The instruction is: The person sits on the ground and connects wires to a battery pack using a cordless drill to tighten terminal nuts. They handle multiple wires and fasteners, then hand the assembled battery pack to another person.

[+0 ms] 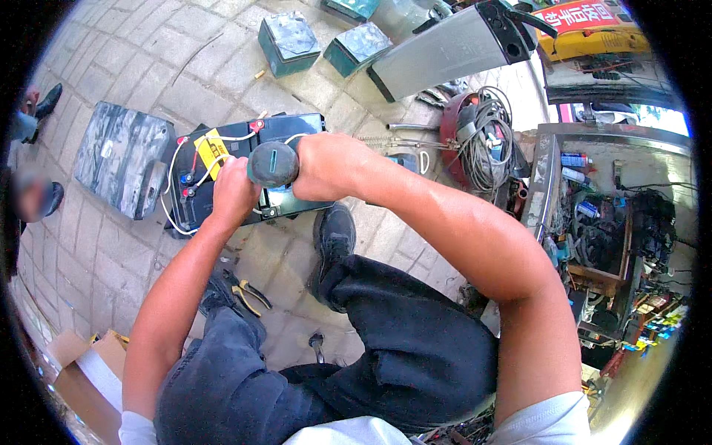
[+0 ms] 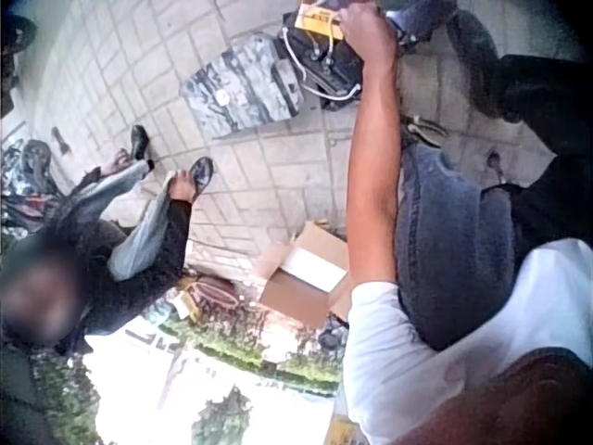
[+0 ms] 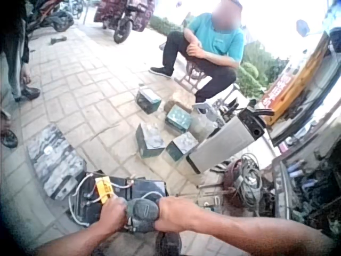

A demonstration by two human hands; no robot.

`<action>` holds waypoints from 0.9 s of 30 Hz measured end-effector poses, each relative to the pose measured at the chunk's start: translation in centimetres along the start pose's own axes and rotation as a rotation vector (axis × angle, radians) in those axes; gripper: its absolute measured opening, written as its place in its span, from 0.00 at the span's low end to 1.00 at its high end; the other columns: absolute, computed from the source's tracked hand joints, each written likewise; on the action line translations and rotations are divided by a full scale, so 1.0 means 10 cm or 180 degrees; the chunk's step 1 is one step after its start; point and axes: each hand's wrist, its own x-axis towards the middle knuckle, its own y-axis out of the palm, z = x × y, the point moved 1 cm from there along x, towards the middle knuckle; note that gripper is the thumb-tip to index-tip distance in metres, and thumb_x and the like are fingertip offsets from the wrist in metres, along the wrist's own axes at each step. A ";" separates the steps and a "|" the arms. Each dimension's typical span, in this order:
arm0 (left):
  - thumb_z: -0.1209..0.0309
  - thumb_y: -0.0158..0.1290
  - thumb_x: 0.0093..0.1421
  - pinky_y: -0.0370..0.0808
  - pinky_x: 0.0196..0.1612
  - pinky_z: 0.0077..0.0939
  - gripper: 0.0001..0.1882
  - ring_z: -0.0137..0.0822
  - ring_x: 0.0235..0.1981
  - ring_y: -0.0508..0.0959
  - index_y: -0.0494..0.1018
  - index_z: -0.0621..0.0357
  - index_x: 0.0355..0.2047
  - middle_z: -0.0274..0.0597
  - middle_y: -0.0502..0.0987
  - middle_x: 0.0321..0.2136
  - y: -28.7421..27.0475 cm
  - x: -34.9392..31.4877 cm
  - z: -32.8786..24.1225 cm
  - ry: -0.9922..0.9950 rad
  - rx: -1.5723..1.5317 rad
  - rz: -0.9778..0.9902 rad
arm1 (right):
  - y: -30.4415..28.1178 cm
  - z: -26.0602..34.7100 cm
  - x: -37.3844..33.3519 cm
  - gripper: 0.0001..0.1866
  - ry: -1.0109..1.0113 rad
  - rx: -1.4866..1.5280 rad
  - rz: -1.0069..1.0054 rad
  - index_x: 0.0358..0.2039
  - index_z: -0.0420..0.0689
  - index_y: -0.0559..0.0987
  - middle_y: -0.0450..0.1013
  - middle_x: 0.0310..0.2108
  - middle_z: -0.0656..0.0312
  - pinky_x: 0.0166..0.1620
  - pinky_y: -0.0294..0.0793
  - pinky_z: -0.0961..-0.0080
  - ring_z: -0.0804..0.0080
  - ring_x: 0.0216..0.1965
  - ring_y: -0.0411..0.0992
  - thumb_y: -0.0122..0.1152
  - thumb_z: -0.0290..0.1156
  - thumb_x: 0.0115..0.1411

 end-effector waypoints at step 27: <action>0.74 0.54 0.49 0.70 0.38 0.43 0.03 0.48 0.35 0.72 0.76 0.60 0.25 0.46 0.73 0.27 -0.03 0.01 -0.02 -0.0070 0.0043 0.0009 | 0.00 0.07 -0.06 0.18 0.0570 0.0431 -0.0043 0.28 0.35 0.80 0.76 0.33 0.41 0.41 0.76 0.62 0.49 0.38 0.77 0.60 0.36 0.39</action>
